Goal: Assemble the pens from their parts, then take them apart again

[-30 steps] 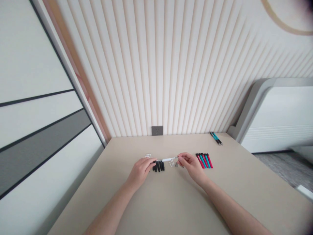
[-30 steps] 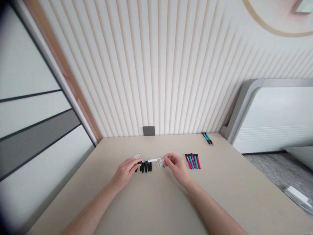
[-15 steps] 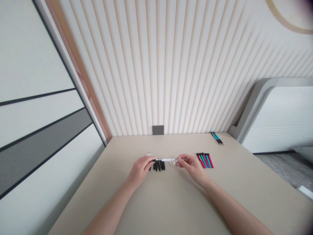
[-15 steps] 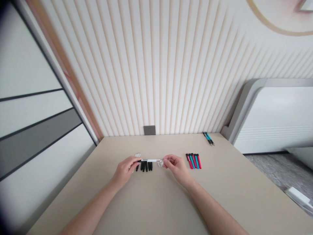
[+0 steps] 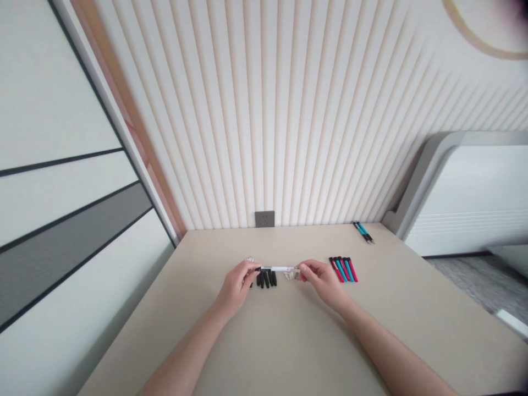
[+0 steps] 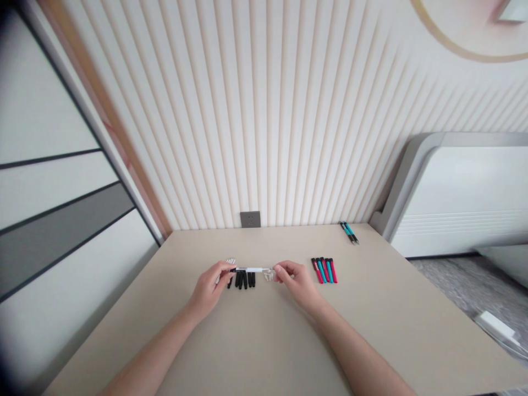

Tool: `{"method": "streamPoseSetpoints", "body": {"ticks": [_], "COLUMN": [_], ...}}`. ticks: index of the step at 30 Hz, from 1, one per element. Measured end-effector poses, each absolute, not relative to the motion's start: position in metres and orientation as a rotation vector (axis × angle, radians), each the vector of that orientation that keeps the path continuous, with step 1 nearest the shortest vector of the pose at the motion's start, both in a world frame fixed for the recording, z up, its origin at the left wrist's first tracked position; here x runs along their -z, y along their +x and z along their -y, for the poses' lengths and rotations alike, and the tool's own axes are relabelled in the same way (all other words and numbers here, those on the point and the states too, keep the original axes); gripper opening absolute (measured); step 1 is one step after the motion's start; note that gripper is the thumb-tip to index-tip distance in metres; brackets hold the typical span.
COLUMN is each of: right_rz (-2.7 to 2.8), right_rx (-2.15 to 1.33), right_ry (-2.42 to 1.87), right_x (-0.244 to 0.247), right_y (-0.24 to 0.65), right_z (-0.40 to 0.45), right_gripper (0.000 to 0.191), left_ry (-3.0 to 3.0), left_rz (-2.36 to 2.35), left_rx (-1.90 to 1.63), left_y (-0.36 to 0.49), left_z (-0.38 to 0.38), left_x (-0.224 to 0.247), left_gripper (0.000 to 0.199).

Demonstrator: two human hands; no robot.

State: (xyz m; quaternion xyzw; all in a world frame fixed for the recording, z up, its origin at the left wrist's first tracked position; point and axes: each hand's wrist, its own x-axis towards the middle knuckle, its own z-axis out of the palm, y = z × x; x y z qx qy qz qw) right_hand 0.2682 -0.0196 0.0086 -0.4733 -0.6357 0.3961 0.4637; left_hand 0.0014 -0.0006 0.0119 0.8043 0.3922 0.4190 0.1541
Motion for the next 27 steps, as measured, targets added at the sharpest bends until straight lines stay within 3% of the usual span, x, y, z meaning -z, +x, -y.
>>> {"method": "streamPoseSetpoints", "body": {"ticks": [7, 27], "right_rz": [1.406, 1.717], "right_rx": [-0.747, -0.398], "right_ry": [-1.279, -1.391], "right_x": [-0.008, -0.011], "right_y": [0.284, 0.29], "right_z": [0.009, 0.01], "right_gripper": [0.05, 0.035], "left_ry": [2.221, 2.282], "left_rz": [-1.173, -1.165], "left_rx": [-1.234, -1.123], "left_y": [0.002, 0.002], "left_z": [0.001, -0.003], "left_x": [-0.013, -0.01], "left_gripper": [0.018, 0.017]}}
